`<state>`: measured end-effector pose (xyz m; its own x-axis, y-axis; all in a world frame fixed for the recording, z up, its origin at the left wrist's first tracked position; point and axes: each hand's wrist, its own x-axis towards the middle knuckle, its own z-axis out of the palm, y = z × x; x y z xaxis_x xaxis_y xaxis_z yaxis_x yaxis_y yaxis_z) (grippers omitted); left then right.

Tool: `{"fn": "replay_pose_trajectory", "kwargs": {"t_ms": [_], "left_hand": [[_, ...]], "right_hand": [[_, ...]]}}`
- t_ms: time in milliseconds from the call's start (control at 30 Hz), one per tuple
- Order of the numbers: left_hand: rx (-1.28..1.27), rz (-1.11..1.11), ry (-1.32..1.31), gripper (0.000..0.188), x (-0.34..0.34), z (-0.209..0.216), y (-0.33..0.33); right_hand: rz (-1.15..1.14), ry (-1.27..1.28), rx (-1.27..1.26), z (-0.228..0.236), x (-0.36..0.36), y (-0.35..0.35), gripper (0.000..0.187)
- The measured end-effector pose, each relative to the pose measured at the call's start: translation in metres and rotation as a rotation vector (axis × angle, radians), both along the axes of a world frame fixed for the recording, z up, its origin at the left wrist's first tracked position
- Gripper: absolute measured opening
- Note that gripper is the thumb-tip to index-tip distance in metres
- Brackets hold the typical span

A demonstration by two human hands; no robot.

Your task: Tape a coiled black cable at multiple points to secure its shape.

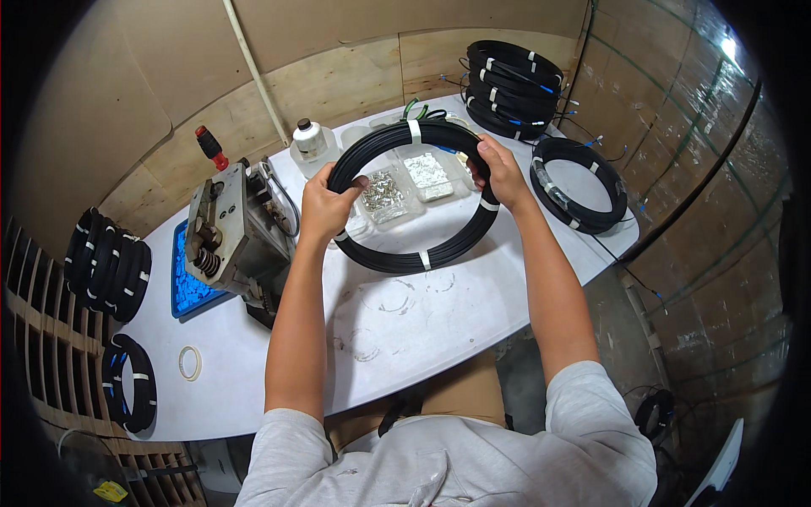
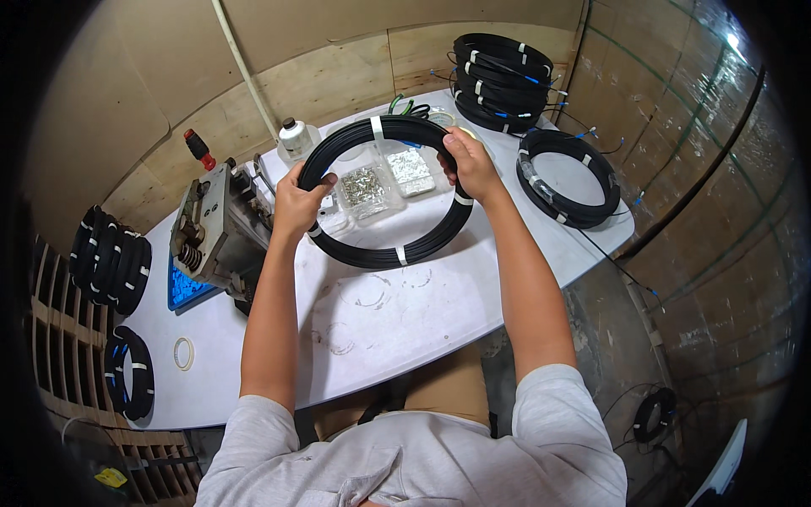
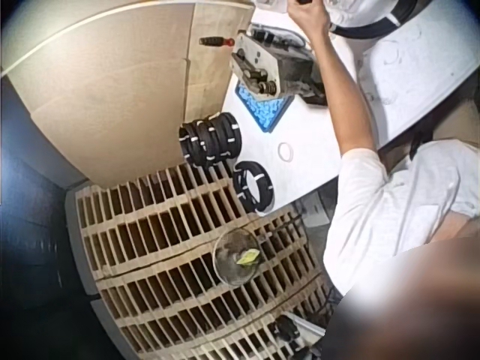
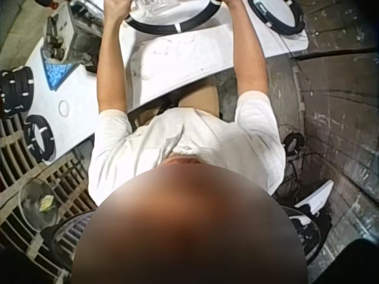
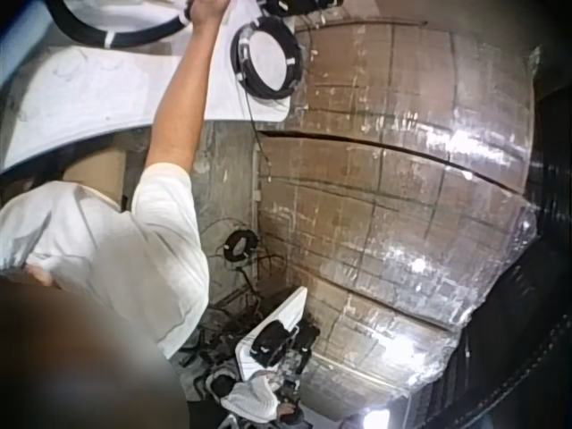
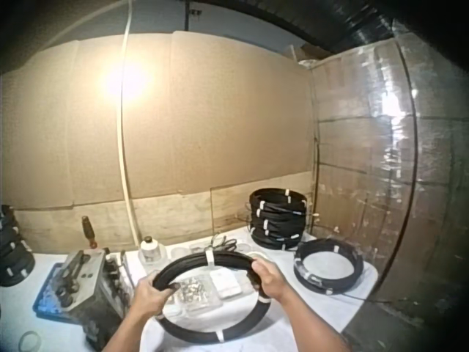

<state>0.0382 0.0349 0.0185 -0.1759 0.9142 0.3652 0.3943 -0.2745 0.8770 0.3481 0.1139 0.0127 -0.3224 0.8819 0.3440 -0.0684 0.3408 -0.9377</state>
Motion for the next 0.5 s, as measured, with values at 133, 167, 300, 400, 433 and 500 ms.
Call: {"fn": "replay_pose_trajectory", "kwargs": {"t_ms": [133,167,300,400,433,500], "left_hand": [[0.044,0.035,-0.062,0.025,0.0,-0.01,0.005],[0.129,0.07,-0.053,0.025,-0.001,-0.013,0.008],[0.098,0.147,0.035,0.029,-0.008,-0.018,0.011],[0.084,0.162,0.101,0.031,0.009,-0.006,0.007],[0.084,0.164,0.103,0.031,0.012,-0.004,0.005],[0.128,0.176,0.152,0.03,0.018,0.0,0.004]], "right_hand": [[-0.023,-0.005,0.002,0.001,-0.005,-0.004,0.033],[-0.02,-0.004,0.002,0.002,-0.007,-0.005,0.033],[-0.005,0.024,0.0,0.001,-0.008,-0.003,0.032],[-0.015,0.077,-0.038,-0.008,0.002,0.011,0.03],[-0.013,0.104,-0.057,-0.009,0.002,0.014,0.031],[-0.027,0.101,-0.067,-0.013,0.005,0.018,0.031]]}}
